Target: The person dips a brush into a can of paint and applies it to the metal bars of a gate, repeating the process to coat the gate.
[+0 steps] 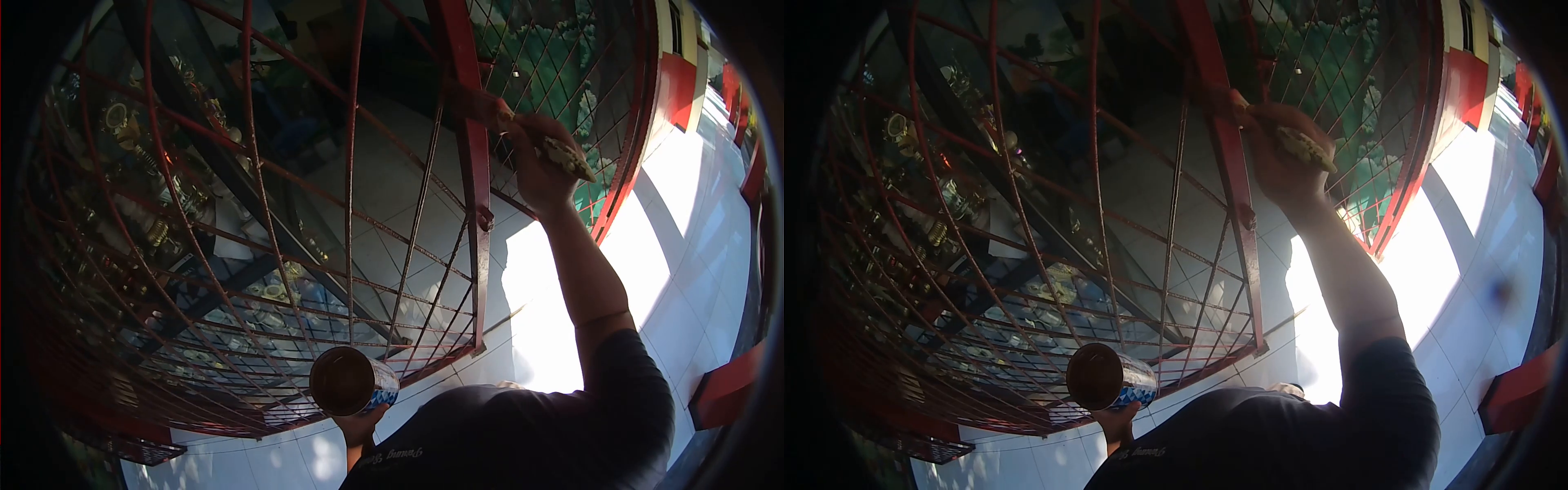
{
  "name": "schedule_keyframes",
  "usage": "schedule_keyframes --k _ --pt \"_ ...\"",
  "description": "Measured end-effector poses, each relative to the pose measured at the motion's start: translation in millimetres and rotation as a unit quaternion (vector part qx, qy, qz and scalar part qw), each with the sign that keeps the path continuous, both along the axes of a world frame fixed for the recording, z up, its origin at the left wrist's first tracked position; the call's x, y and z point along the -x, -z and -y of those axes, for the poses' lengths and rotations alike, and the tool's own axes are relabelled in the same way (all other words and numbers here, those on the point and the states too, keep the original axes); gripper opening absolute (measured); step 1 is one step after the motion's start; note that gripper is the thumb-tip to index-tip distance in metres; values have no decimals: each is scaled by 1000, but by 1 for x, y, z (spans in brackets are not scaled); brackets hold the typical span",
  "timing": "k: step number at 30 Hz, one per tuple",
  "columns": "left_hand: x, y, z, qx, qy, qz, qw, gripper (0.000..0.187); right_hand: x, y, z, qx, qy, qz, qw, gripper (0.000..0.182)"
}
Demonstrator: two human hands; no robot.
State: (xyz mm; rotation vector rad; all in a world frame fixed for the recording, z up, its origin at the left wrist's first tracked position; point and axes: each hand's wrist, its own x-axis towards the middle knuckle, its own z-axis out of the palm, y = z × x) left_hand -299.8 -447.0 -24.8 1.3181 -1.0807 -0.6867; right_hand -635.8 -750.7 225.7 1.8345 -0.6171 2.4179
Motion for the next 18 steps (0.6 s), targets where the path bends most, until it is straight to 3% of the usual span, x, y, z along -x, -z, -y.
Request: schedule_keyframes --k 2,4,7,10,11,14,15,18 --pt "1 -2 1 -3 0 1 1000 122 -2 3 -13 61 40 -172 982 19" --pt "2 -2 0 -1 1 4 1000 122 0 14 -10 102 36 -260 960 21" --pt "4 -4 4 2 2 5 1000 122 6 7 -2 -10 -97 -171 980 22" --pt "8 -2 3 0 2 6 1000 122 11 -22 5 13 -29 -101 994 19" --pt "8 -4 5 0 3 7 1000 122 14 -28 6 75 43 -135 987 19" --pt "11 -4 7 2 5 10 1000 122 14 -26 -6 175 116 -305 929 24" --pt "11 -4 7 3 4 10 1000 122 14 -18 -9 141 118 -375 909 27" --pt "15 -4 11 7 7 9 1000 122 14 -15 -12 155 100 -337 923 26"
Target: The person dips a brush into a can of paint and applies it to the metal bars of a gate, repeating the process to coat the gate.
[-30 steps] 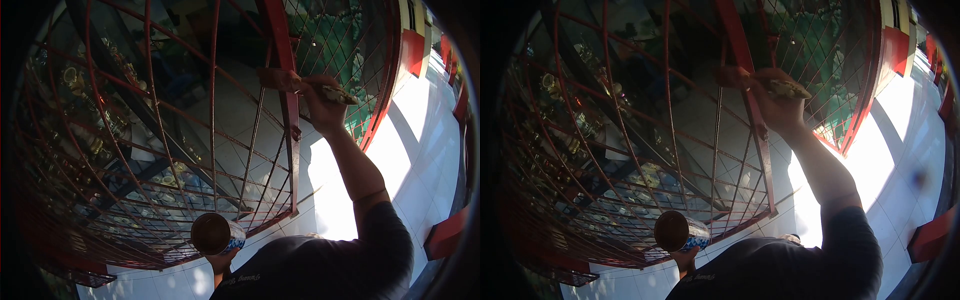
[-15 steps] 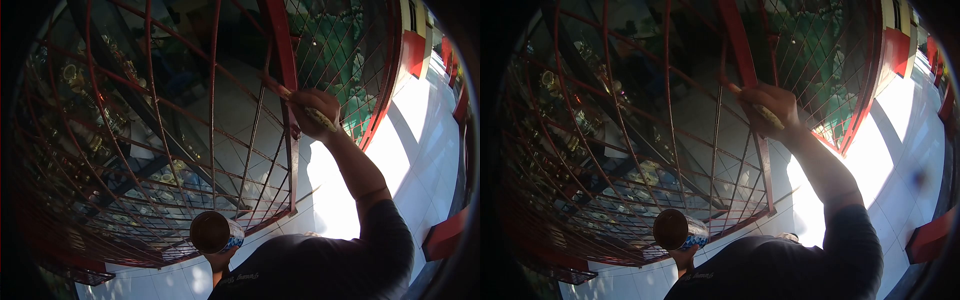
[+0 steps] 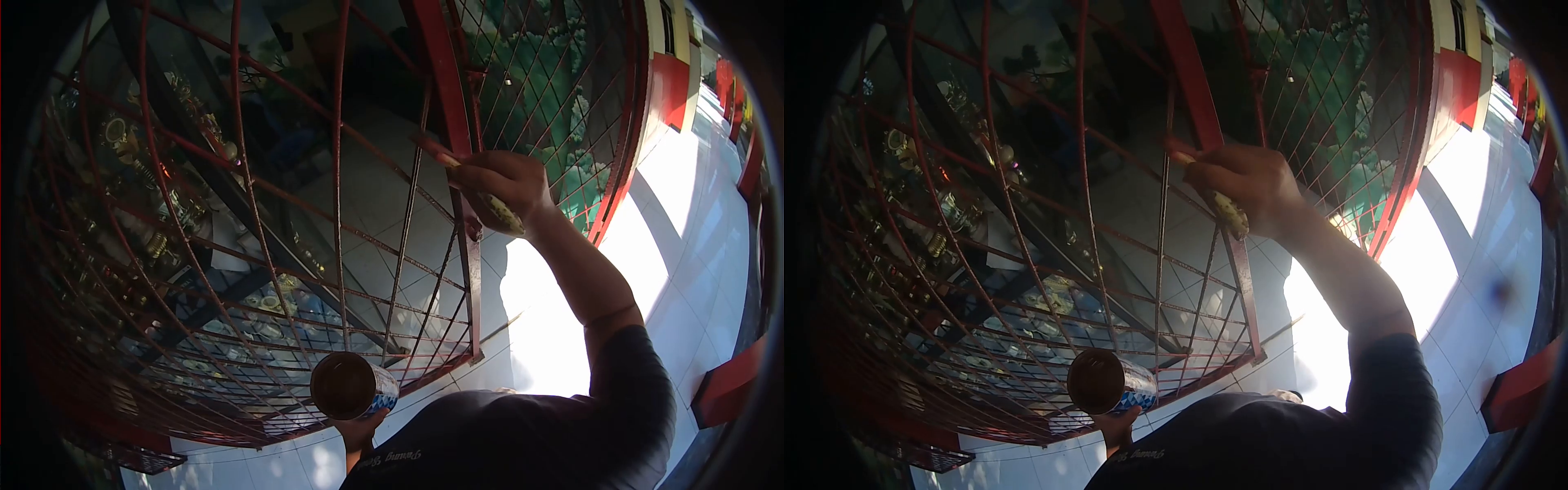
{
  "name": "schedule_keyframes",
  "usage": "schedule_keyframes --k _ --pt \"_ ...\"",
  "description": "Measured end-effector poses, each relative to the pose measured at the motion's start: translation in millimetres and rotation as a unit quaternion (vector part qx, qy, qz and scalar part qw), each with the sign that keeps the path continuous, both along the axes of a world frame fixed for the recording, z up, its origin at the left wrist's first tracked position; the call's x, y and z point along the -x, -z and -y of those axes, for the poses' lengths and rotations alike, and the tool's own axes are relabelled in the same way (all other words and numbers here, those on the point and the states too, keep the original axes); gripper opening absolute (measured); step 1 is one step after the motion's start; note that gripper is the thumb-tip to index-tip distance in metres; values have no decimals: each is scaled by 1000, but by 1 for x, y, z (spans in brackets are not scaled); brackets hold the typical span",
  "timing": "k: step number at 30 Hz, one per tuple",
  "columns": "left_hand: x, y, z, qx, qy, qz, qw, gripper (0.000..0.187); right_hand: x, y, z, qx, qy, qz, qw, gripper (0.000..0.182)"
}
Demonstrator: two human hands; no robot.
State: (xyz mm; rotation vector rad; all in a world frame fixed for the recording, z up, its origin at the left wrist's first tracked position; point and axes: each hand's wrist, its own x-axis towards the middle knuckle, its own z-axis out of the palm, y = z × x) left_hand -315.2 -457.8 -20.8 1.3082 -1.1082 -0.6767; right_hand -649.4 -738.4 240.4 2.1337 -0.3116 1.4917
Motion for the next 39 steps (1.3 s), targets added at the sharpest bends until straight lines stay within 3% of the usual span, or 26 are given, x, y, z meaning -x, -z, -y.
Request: schedule_keyframes --k 4,8,9,12,16,19,25,31,34,39 --pt "3 1 2 -1 2 -1 1000 122 -3 -22 6 57 42 72 995 24" --pt "3 -1 6 6 5 -1 1000 122 -8 -16 -2 34 34 11 999 25" --pt "4 0 8 9 6 -3 1000 122 -10 -17 6 66 24 60 996 25" --pt "4 -1 7 8 7 -2 1000 121 -6 -26 5 8 36 61 997 23" --pt "3 3 6 15 6 0 1000 121 -5 -36 9 77 16 67 995 24" --pt "1 1 3 12 6 3 1000 121 -4 -36 14 16 0 68 998 36" --pt "2 -1 3 21 10 2 1000 121 -2 -47 11 21 19 106 994 24" --pt "7 0 7 35 5 4 999 121 -7 -14 -1 -100 -101 36 989 21" --pt "8 1 8 42 1 2 999 121 2 -31 11 -42 -79 136 987 21" --pt "13 2 5 58 -12 1 998 121 1 3 12 31 18 -44 998 28"
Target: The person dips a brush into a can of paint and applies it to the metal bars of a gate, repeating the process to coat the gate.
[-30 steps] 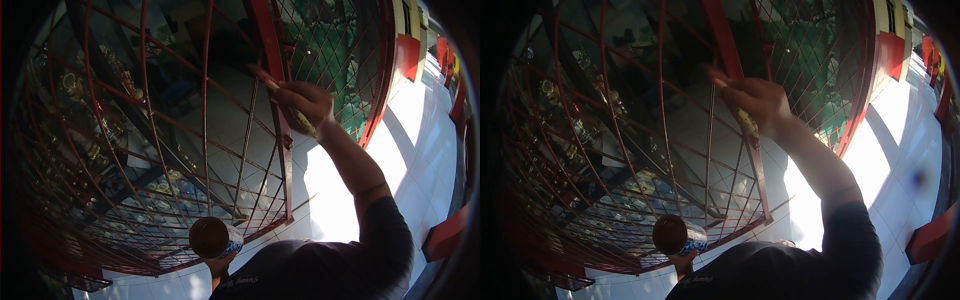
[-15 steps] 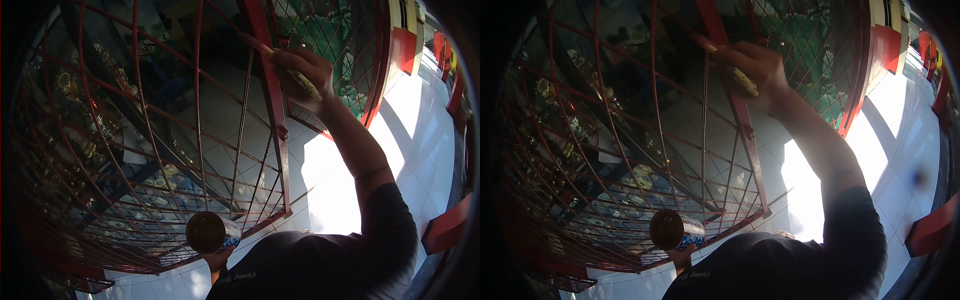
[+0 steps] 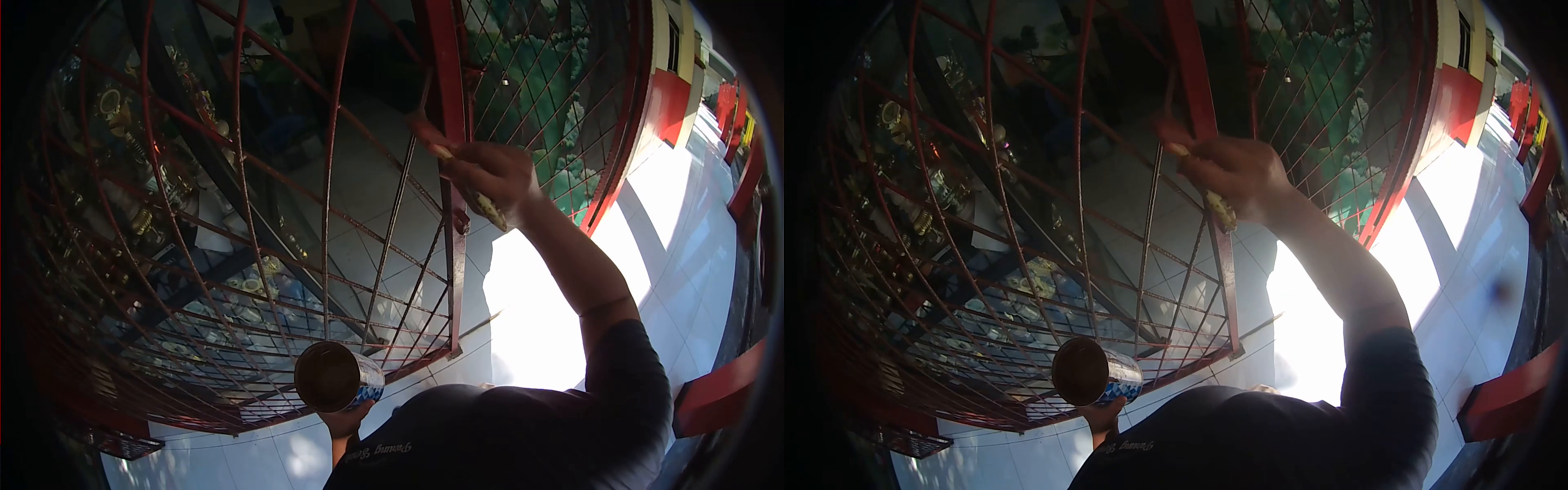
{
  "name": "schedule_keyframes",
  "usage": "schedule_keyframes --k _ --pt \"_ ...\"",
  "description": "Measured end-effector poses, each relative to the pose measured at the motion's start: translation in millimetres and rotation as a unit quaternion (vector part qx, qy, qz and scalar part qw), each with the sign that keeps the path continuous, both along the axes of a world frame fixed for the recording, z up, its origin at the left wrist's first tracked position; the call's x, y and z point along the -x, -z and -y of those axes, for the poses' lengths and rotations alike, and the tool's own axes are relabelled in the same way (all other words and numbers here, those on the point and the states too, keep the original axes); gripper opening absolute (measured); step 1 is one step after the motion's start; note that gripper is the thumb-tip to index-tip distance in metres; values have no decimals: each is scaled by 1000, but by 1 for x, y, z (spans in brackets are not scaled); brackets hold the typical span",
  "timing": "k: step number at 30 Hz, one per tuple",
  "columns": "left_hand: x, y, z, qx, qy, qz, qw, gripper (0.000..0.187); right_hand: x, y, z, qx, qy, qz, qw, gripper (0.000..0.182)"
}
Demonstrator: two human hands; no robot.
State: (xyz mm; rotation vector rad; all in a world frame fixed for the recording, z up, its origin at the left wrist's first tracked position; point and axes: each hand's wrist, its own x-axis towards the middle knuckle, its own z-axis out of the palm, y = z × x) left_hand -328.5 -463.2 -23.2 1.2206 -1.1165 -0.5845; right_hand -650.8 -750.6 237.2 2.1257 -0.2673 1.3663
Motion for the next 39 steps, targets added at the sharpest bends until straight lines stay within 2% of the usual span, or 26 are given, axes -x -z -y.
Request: schedule_keyframes --k 2,4,6,9,10,13,14,15,17,19,21,23,24,28,29,31,33,35,37,39 --pt "5 -6 2 10 -3 1 1000 121 -6 36 -7 -49 -57 -50 996 28" --pt "12 -9 2 23 -11 3 1000 121 -7 36 -5 -68 -95 -64 991 25" --pt "17 -11 0 36 -23 14 999 121 -3 21 -4 -73 -109 -34 991 21" --pt "18 14 -3 55 -77 57 994 121 8 -5 5 -35 -81 115 989 23" --pt "34 0 0 74 -82 22 994 120 10 -7 8 -9 -81 128 988 22" --pt "62 -7 -4 106 -86 9 991 116 10 20 -1 -11 -56 -43 997 21" --pt "69 -3 -4 143 -98 31 984 114 5 40 -3 -5 -78 -79 994 20" --pt "76 -1 -8 128 -104 24 986 113 -1 63 -6 3 -101 -115 988 19" --pt "89 6 -19 106 -119 11 987 112 -3 93 -18 -74 -168 -132 974 20" --pt "107 3 -34 105 -134 -13 985 113 -2 118 -29 -173 -229 -80 955 19" --pt "116 -1 -48 89 -142 8 986 114 -1 152 -42 -308 -305 52 900 18" --pt "137 -14 -54 93 -193 -59 975 113 11 200 -63 -504 -262 145 810 16" --pt "144 -17 -60 90 -217 -93 968 113 16 225 -72 -544 -234 174 786 13" --pt "143 4 -102 63 -286 -73 953 111 54 291 -103 -684 -106 215 689 7" --pt "142 10 -108 80 -274 -128 950 108 67 298 -107 -678 -86 205 701 6" --pt "132 21 -120 92 -270 -115 951 104 95 301 -108 -620 -35 151 769 7" --pt "129 19 -119 126 -264 -124 948 98 118 278 -112 -579 7 103 809 8" --pt "126 10 -120 125 -234 -134 955 96 134 264 -119 -597 61 119 791 10" --pt "119 10 -131 121 -198 -91 968 93 146 256 -130 -588 30 145 795 7" --pt "115 0 -145 117 -157 -84 977 91 160 279 -146 -580 69 168 794 13"
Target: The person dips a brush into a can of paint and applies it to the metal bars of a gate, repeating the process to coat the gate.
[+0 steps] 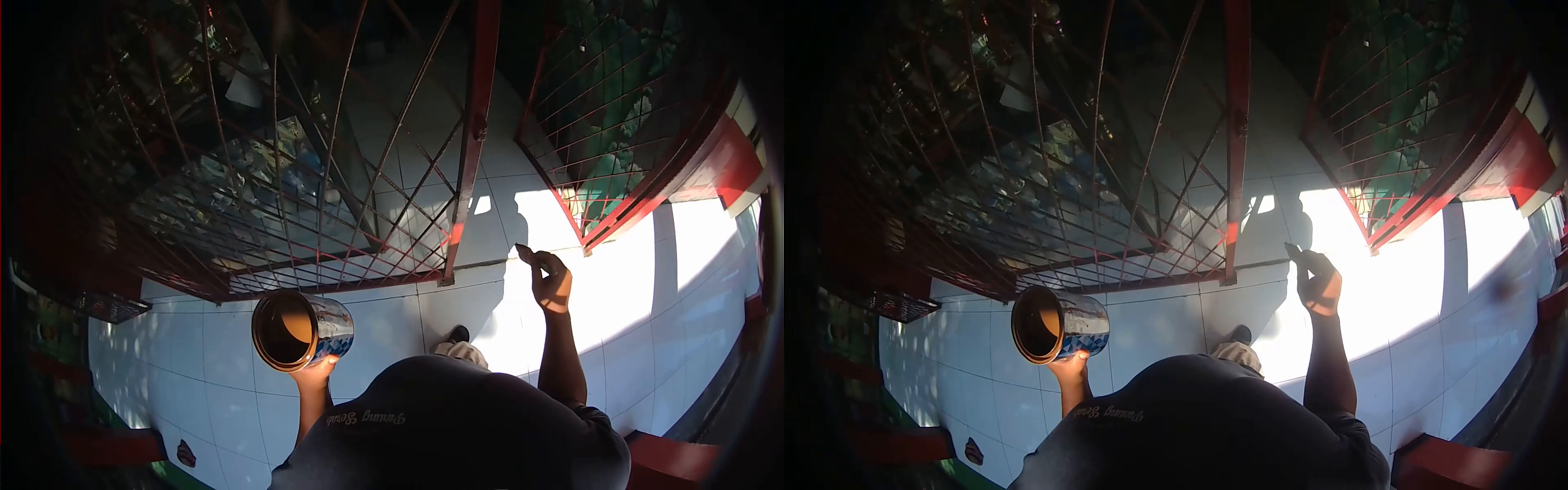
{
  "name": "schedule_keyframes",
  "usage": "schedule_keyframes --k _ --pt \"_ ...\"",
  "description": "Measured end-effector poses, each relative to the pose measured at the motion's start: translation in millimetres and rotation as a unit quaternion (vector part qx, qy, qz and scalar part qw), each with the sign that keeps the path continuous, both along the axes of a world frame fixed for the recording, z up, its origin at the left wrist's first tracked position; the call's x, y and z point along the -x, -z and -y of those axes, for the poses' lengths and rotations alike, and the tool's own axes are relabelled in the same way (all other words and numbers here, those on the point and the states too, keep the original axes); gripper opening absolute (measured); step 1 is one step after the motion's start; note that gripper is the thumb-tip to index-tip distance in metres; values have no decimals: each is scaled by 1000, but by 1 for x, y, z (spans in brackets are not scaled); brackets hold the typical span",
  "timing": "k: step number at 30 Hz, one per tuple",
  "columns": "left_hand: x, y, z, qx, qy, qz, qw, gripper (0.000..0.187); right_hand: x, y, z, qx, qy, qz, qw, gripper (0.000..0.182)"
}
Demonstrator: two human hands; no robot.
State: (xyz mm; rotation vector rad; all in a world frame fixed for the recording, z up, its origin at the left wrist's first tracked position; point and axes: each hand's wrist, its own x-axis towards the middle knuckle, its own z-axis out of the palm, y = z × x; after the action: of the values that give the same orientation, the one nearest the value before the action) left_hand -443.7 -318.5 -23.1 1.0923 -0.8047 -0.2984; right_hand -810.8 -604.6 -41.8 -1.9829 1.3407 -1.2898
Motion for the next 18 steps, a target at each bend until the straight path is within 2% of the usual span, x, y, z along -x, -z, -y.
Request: schedule_keyframes --k 3,4,7,10,11,14,15,18 --pt "-9 11 -39 -47 -7 118 992 89 9 11 -53 33 18 -31 999 15" --pt "-10 16 -55 -68 3 108 992 89 23 48 -58 18 -8 0 1000 17" --pt "-6 28 -104 -128 35 78 988 87 2 26 -131 -25 50 -78 995 15" --pt "-7 35 -140 -170 59 146 973 84 -10 20 -180 -7 36 -131 991 8" --pt "-4 30 -142 -139 68 84 984 83 -12 19 -191 -15 32 -131 991 9" --pt "-4 31 -153 -76 95 30 992 84 -11 -1 -224 -27 33 -140 989 12" --pt "-5 34 -161 -117 115 0 986 96 -11 -8 -231 -27 32 -144 989 13" --pt "0 28 -168 -70 116 -6 991 91 -2 -9 -240 -6 29 -90 995 10"
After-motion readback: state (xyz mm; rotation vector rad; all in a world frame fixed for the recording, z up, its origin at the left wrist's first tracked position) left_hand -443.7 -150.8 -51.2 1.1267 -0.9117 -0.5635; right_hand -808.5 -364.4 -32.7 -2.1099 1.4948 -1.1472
